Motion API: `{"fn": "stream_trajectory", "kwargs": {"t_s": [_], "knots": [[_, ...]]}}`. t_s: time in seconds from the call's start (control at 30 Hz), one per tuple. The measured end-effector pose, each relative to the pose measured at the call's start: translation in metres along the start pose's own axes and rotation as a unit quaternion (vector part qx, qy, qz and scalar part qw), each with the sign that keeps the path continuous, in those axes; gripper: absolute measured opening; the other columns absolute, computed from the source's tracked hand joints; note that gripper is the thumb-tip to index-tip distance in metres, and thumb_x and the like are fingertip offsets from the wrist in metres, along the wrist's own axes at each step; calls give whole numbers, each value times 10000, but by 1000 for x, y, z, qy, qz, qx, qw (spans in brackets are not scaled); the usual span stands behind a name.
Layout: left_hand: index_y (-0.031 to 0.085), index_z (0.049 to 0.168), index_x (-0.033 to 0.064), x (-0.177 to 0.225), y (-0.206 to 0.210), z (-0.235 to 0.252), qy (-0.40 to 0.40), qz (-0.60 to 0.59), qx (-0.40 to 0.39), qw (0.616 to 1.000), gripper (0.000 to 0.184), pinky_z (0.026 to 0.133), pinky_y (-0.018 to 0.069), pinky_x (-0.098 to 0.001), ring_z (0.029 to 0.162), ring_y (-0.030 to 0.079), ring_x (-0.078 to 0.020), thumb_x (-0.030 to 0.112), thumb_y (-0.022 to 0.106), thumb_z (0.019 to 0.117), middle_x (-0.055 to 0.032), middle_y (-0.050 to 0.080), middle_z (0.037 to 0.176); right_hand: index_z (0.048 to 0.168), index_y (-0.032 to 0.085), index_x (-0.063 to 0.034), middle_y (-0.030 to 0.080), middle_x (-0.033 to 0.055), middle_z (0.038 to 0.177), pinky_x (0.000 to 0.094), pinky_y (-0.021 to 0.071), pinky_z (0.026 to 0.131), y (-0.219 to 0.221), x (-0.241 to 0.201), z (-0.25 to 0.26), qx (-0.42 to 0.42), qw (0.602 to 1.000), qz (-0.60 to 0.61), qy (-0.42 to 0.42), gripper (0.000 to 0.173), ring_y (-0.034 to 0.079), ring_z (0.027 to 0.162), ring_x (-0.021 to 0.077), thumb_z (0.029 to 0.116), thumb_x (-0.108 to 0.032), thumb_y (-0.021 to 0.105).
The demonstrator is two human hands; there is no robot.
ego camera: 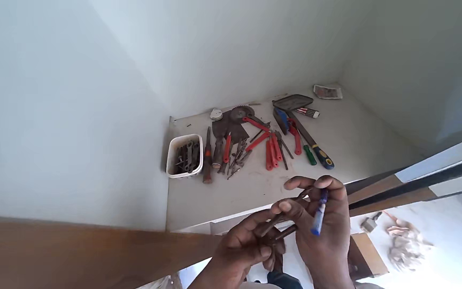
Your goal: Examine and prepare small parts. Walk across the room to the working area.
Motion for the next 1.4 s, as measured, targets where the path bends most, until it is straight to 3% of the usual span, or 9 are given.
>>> {"fn": "stream_trajectory", "kwargs": {"t_s": [0.1, 0.17, 0.3, 0.37, 0.47, 0.7, 0.93, 1.2, 1.4], "knots": [[544, 1469, 215, -4, 1, -3, -9, 61, 19, 998, 465, 731, 512, -205, 880, 596, -40, 237, 632, 1012, 25, 642, 1149, 1206, 469, -179, 699, 95, 1067, 293, 656, 649, 0, -5, -1, -24, 998, -37, -48, 546, 738, 736, 206, 825, -50, 837], [563, 1444, 217, -7, 1, -4, 7, 88, 23, 996, 444, 692, 483, -175, 843, 568, -6, 345, 607, 1022, 47, 637, 1129, 1194, 454, -173, 712, 97, 1050, 290, 654, 652, -1, -5, -2, -32, 997, -42, -48, 548, 745, 738, 208, 825, -42, 836], [692, 1214, 161, -14, -3, -5, 31, 146, 60, 987, 333, 585, 444, -130, 701, 536, 41, 413, 578, 1029, 69, 657, 957, 1180, 455, -159, 727, 122, 1011, 296, 650, 676, -4, -6, -4, -36, 998, -26, -35, 528, 752, 765, 228, 830, -36, 830], [698, 1221, 130, -15, -4, -5, 40, 136, 37, 989, 326, 597, 489, -166, 690, 576, 2, 372, 570, 1044, 37, 668, 907, 1175, 466, -163, 729, 120, 998, 299, 653, 666, -6, -8, -3, -29, 998, -23, -43, 519, 753, 746, 230, 828, -43, 833], [658, 1297, 107, -13, -2, -7, 58, 123, 11, 991, 309, 660, 590, -246, 765, 669, -83, 278, 547, 1064, -47, 694, 1037, 1176, 476, -182, 723, 98, 1021, 309, 660, 668, -10, -17, -2, -24, 996, -47, -73, 522, 752, 761, 226, 825, -41, 835], [644, 1389, 158, -8, 4, -8, 62, 182, 43, 980, 369, 697, 470, -144, 817, 562, 33, 296, 560, 1057, 49, 682, 1066, 1150, 468, -192, 724, 66, 1025, 283, 663, 636, -10, -35, -4, -25, 982, -120, -144, 543, 756, 785, 215, 804, -72, 868], [716, 1220, 88, -8, 0, -12, 68, 198, 49, 977, 284, 599, 467, -128, 727, 569, 27, 275, 597, 1042, 8, 691, 989, 1146, 468, -188, 732, 67, 1038, 284, 665, 649, -10, -34, -10, -38, 980, -131, -145, 540, 759, 801, 222, 804, -48, 863], [742, 1133, 122, -17, -5, -17, 60, 173, 89, 979, 210, 635, 483, -120, 735, 594, 46, 245, 602, 1037, 33, 721, 963, 1147, 469, -188, 743, 68, 1040, 301, 668, 659, -10, -13, -23, -54, 978, -167, -115, 527, 762, 780, 233, 814, -82, 864], [733, 1104, 96, -15, -9, -19, 74, 171, 100, 977, 193, 696, 529, -152, 783, 632, 14, 226, 611, 1030, 24, 722, 966, 1204, 436, -174, 719, 136, 1125, 340, 671, 695, -13, -3, -24, -87, 993, -73, -21, 569, 765, 796, 279, 826, -73, 848]]}}
Point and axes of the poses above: each hand's wrist, its own z-axis towards the middle knuckle, its own y-axis out of the palm, x = y × z, the point moved 4 cm from there along z, towards the middle knuckle
